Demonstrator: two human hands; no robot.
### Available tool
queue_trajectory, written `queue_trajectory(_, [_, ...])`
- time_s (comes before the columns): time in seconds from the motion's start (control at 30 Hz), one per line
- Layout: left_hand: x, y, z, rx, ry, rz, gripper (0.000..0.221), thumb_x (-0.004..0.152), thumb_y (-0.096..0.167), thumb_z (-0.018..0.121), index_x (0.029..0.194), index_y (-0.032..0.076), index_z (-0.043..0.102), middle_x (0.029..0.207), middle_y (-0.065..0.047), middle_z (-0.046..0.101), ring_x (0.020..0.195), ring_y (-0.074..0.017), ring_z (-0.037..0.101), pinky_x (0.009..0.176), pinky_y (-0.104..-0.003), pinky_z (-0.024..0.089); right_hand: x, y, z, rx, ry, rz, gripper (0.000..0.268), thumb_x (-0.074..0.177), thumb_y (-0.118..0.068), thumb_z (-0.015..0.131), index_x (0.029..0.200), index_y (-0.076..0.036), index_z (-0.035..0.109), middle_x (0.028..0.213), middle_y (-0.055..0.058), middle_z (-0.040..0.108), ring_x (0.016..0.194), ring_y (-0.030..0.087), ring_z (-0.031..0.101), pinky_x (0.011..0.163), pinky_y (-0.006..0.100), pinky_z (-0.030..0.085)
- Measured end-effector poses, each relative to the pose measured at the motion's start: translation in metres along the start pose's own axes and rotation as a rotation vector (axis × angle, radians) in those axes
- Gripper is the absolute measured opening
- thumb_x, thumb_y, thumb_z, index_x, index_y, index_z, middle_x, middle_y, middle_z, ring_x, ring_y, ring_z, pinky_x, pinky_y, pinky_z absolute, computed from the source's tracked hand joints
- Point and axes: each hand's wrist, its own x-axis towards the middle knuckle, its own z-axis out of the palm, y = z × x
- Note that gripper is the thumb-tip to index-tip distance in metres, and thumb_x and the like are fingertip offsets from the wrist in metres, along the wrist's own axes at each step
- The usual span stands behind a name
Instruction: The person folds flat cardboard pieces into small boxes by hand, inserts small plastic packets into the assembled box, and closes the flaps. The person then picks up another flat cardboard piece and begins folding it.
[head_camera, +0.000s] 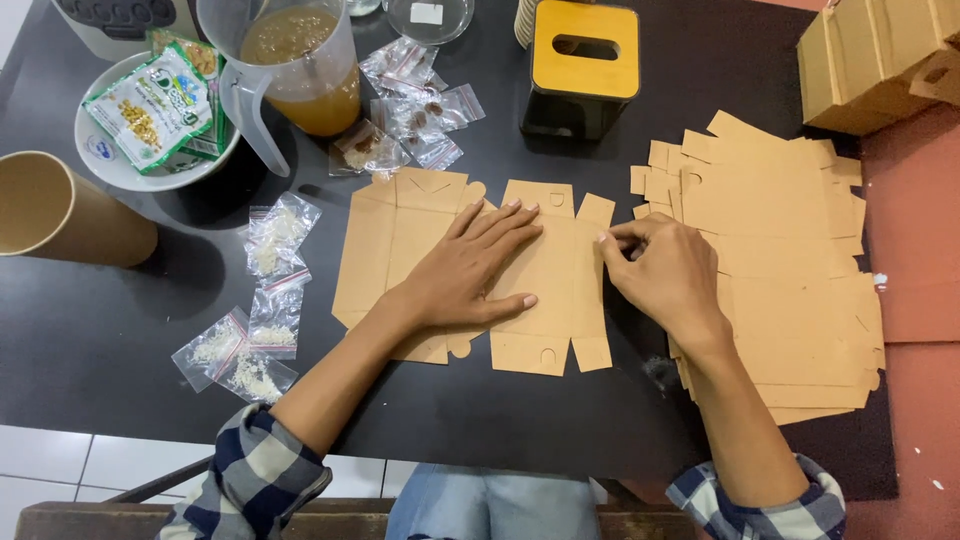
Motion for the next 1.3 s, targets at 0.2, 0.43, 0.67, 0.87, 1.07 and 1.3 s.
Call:
queue_trajectory(0.2, [0.001, 0.001, -0.003, -0.008, -0.016, 0.001, 0.078, 0.092, 0.062, 0.054, 0.151, 0.013, 0.041, 0.161, -0.012, 0.037, 0.154, -0.0265, 0.023, 0.126, -0.050, 0.002, 0.000, -0.002, -0.014, 0.088, -0.066, 0.079, 0.026, 0.091, -0.024, 0.068, 0.105, -0.007, 0.081, 0.080, 0.010, 0.074, 0.077, 0.032, 0.073, 0.069, 0.045, 0.055])
queue_trajectory(0.43, [0.001, 0.004, -0.006, -0.012, -0.027, -0.004, 0.078, 0.092, 0.062, 0.054, 0.150, 0.012, 0.042, 0.160, -0.013, 0.038, 0.154, -0.0270, 0.024, 0.126, -0.051, 0.002, 0.006, 0.010, -0.011, 0.344, -0.163, 0.087, 0.024, 0.093, -0.019, 0.065, 0.093, -0.002, 0.082, 0.069, 0.017, 0.074, 0.064, 0.020, 0.068, 0.057, 0.031, 0.053])
queue_trajectory(0.67, [0.001, 0.007, -0.011, -0.052, -0.037, -0.016, 0.080, 0.091, 0.062, 0.056, 0.150, 0.011, 0.042, 0.161, -0.015, 0.037, 0.154, -0.0281, 0.024, 0.125, -0.051, 0.001, -0.007, -0.005, -0.020, 0.492, -0.223, 0.155, 0.029, 0.095, -0.016, 0.064, 0.107, 0.008, 0.076, 0.085, 0.026, 0.077, 0.071, 0.028, 0.074, 0.060, 0.036, 0.059])
queue_trajectory(0.87, [0.000, 0.007, -0.012, -0.050, -0.062, -0.039, 0.080, 0.090, 0.064, 0.056, 0.150, 0.014, 0.041, 0.162, -0.011, 0.037, 0.154, -0.0257, 0.024, 0.127, -0.050, 0.002, -0.057, 0.001, 0.010, 0.199, -0.014, 0.173, 0.029, 0.091, -0.034, 0.069, 0.105, -0.013, 0.083, 0.087, 0.016, 0.077, 0.079, 0.035, 0.074, 0.067, 0.045, 0.056])
queue_trajectory(1.07, [-0.001, -0.003, -0.001, -0.040, 0.113, 0.126, 0.072, 0.096, 0.054, 0.054, 0.149, 0.006, 0.043, 0.161, -0.012, 0.038, 0.152, -0.0271, 0.029, 0.126, -0.050, 0.009, -0.135, -0.017, 0.050, 0.154, 0.252, 0.341, 0.048, 0.086, -0.038, 0.072, 0.129, -0.018, 0.072, 0.103, 0.003, 0.057, 0.093, 0.022, 0.056, 0.092, 0.041, 0.046])
queue_trajectory(1.3, [-0.002, -0.001, 0.000, -0.044, 0.111, 0.117, 0.073, 0.097, 0.055, 0.052, 0.148, 0.005, 0.043, 0.160, -0.014, 0.039, 0.151, -0.0288, 0.031, 0.125, -0.051, 0.008, -0.141, -0.027, 0.058, 0.111, 0.295, 0.312, 0.041, 0.084, -0.033, 0.074, 0.120, -0.015, 0.073, 0.112, 0.006, 0.063, 0.107, 0.029, 0.058, 0.092, 0.045, 0.049])
